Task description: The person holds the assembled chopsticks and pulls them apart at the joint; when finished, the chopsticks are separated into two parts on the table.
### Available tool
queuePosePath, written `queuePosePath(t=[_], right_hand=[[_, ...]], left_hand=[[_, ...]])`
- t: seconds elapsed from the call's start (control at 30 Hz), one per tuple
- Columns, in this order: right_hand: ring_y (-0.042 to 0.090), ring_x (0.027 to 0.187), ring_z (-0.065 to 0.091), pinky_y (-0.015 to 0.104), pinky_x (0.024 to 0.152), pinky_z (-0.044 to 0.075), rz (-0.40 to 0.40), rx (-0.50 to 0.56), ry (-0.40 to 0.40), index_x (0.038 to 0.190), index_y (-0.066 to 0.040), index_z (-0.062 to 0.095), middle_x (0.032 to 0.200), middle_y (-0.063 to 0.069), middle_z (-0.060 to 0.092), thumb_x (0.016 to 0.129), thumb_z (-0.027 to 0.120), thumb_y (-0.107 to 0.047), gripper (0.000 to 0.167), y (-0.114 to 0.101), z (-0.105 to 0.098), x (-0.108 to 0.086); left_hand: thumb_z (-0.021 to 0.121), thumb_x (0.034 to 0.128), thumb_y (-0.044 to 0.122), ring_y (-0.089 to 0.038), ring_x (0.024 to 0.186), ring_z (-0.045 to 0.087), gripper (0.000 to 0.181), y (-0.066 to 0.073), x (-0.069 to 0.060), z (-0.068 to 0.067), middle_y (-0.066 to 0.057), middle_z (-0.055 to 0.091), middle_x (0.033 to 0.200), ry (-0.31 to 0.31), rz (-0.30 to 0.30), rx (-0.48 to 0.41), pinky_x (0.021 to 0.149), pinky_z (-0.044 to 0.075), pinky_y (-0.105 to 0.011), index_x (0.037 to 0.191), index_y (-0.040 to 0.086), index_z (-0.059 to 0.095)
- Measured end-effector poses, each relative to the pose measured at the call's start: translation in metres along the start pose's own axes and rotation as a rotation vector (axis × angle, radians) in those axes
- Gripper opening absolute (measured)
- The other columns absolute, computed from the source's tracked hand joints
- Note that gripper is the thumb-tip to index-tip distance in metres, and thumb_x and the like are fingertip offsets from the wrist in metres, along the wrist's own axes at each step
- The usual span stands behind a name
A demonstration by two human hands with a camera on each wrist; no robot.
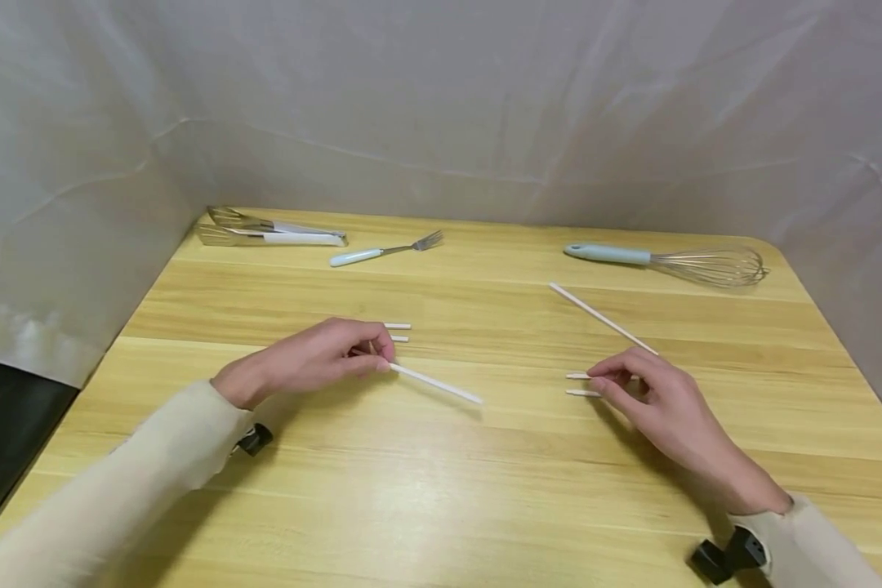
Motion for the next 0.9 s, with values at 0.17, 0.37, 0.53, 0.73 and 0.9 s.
queuePosePath(t=[0.17,0.37,0.53,0.73,0.9], right_hand=[[0.006,0.073,0.052,0.021,0.065,0.042,-0.018,0.055,-0.034,0.108,-0.021,0.081,0.089,-0.011,0.065,0.103,0.076,-0.013,0.010,-0.010,0.008,0.003],[0.007,0.069,0.058,0.025,0.060,0.048,0.029,0.129,-0.153,0.116,-0.022,0.080,0.097,-0.009,0.075,0.109,0.069,-0.019,0.013,-0.017,0.022,0.004],[0.007,0.063,0.057,0.027,0.056,0.050,0.055,0.197,-0.254,0.120,-0.023,0.079,0.085,-0.007,0.072,0.112,0.065,-0.025,0.016,-0.024,0.036,0.001],[0.006,0.079,0.063,0.024,0.071,0.053,-0.014,0.253,-0.301,0.121,-0.020,0.080,0.092,-0.012,0.073,0.113,0.063,-0.020,0.020,-0.038,0.048,0.002],[0.005,0.072,0.060,0.025,0.065,0.052,-0.032,0.299,-0.331,0.118,-0.021,0.081,0.090,-0.010,0.075,0.112,0.065,-0.020,0.018,-0.045,0.054,0.003]], left_hand=[[0.069,0.1097,0.020,-0.013,0.081,0.060,0.007,0.018,0.011,0.011,0.000,0.069,0.092,-0.021,0.051,-0.005,0.075,0.051,-0.026,0.113,0.015,0.071],[0.070,0.1089,0.021,-0.010,0.079,0.056,0.005,0.037,0.019,0.021,0.005,0.067,0.093,-0.008,0.105,0.037,0.074,0.049,-0.025,0.112,0.018,0.071],[0.070,0.1093,0.023,-0.007,0.072,0.054,0.003,0.050,0.027,0.029,0.007,0.063,0.085,0.005,0.150,0.074,0.071,0.048,-0.024,0.111,0.020,0.071],[0.070,0.1090,0.017,-0.005,0.073,0.055,0.005,0.061,0.034,0.036,-0.001,0.070,0.093,0.023,0.187,0.076,0.072,0.050,-0.024,0.114,0.017,0.070],[0.070,0.1087,0.016,-0.005,0.074,0.053,0.004,0.071,0.042,0.041,0.001,0.073,0.101,0.040,0.220,0.101,0.070,0.048,-0.023,0.113,0.016,0.071]])
Point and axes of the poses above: each hand's wrist, its own x-axis towards the middle knuckle, its own z-axis out of the palm, y = z × x, the point moved 8 cm from there along x, towards the middle knuckle
